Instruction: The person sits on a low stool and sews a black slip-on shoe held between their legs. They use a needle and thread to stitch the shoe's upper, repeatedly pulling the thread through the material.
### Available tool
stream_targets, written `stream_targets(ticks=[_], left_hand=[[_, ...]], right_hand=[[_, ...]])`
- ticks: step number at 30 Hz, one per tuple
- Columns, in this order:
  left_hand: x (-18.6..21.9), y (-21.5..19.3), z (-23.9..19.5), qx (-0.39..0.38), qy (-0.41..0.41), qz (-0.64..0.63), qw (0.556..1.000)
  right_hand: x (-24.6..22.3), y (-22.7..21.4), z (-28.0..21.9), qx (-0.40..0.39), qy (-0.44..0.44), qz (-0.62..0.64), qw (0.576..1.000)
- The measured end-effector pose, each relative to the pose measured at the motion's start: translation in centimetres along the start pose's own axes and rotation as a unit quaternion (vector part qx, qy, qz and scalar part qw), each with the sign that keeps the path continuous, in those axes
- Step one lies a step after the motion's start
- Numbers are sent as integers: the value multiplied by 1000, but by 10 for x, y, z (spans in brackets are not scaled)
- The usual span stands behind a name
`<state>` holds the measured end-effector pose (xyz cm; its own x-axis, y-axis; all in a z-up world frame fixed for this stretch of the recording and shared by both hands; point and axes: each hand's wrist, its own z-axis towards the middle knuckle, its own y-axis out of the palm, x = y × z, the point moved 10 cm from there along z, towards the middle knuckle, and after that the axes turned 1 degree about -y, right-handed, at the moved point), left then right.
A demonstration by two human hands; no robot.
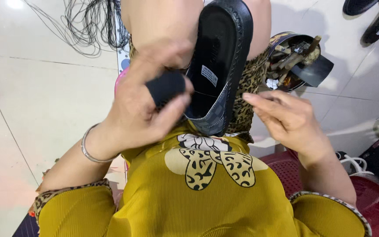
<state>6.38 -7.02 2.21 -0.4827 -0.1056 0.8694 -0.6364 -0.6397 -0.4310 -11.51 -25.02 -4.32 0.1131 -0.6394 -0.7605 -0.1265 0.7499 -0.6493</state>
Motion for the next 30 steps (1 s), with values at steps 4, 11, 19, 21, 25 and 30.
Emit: stream_targets(ticks=[4, 11, 19, 21, 25, 30], left_hand=[[-11, 44, -13, -192, -93, -164, 963], [0, 82, -26, -341, -135, -343, 865], [13, 87, -28, -303, -5, -273, 913], [10, 86, -28, -316, -4, -258, 913], [-17, 74, -20, -334, -30, -52, 941], [-43, 53, -21, -306, 1, 197, 931]], right_hand=[[-15, 2, 18, -8, 0, -61, 998], [-15, 7, 8, -34, 20, -194, 980], [-49, 20, 66, -69, 9, -288, 955], [-45, 20, 65, -64, -7, -297, 953], [-27, 9, 51, -8, 16, -168, 986], [-23, 13, 46, -8, 31, -166, 986]])
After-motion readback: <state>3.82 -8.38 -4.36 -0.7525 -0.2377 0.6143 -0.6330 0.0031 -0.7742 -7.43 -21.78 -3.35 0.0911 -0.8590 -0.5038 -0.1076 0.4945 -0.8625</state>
